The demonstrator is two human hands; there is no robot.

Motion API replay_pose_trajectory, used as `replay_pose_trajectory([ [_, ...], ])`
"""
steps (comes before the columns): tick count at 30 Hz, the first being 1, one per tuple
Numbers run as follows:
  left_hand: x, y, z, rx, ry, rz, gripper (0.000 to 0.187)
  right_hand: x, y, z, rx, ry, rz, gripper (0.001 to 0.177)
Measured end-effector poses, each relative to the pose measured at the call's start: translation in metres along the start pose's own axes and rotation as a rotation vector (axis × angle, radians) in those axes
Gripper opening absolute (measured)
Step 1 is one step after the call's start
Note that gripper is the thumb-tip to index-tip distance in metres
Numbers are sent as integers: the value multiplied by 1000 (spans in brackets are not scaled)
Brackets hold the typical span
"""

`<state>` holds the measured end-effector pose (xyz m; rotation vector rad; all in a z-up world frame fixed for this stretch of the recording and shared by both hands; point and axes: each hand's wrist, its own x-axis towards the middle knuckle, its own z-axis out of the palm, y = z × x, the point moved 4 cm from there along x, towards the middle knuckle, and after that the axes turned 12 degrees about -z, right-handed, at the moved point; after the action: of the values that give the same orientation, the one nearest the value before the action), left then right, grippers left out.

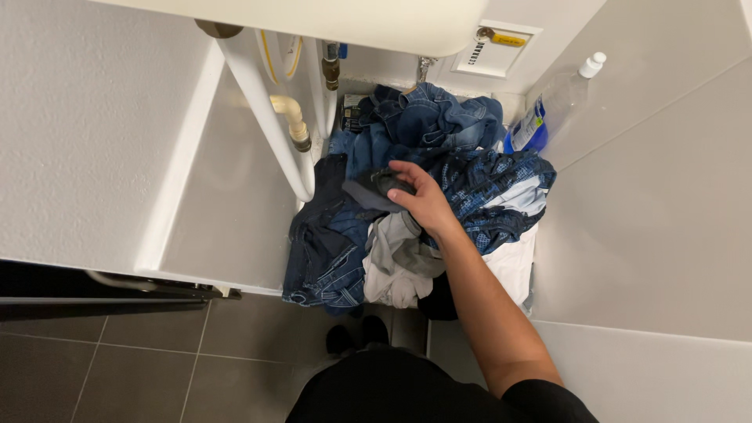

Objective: The person picks up a white shirt, a black shirt, a pair of socks, and a grey cloth from a pile of laundry on the floor and places each item one at a time into the washing machine.

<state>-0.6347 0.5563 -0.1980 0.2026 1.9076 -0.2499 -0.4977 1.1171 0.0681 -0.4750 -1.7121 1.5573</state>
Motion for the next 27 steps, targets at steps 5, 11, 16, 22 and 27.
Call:
replay_pose_trajectory([
  [5, -1, 24, 1, 3, -17, -49, 37, -2, -38, 5, -368, -22, 73, 22],
  [11, -91, 187, -58, -273, 60, 913, 16, -15, -32, 2, -159, 140, 124, 15],
  [16, -204, 297, -113, -960, -315, 1141, 48, -33, -5, 7, 50, 209, 34, 19],
  [22, -210, 360, -172, -1534, -263, 1018, 5, -48, 2, 17, 72, 270, 1, 20],
  [27, -214, 360, -188, -1596, -168, 1133, 5, -48, -20, 6, 264, 549, 11, 16],
])
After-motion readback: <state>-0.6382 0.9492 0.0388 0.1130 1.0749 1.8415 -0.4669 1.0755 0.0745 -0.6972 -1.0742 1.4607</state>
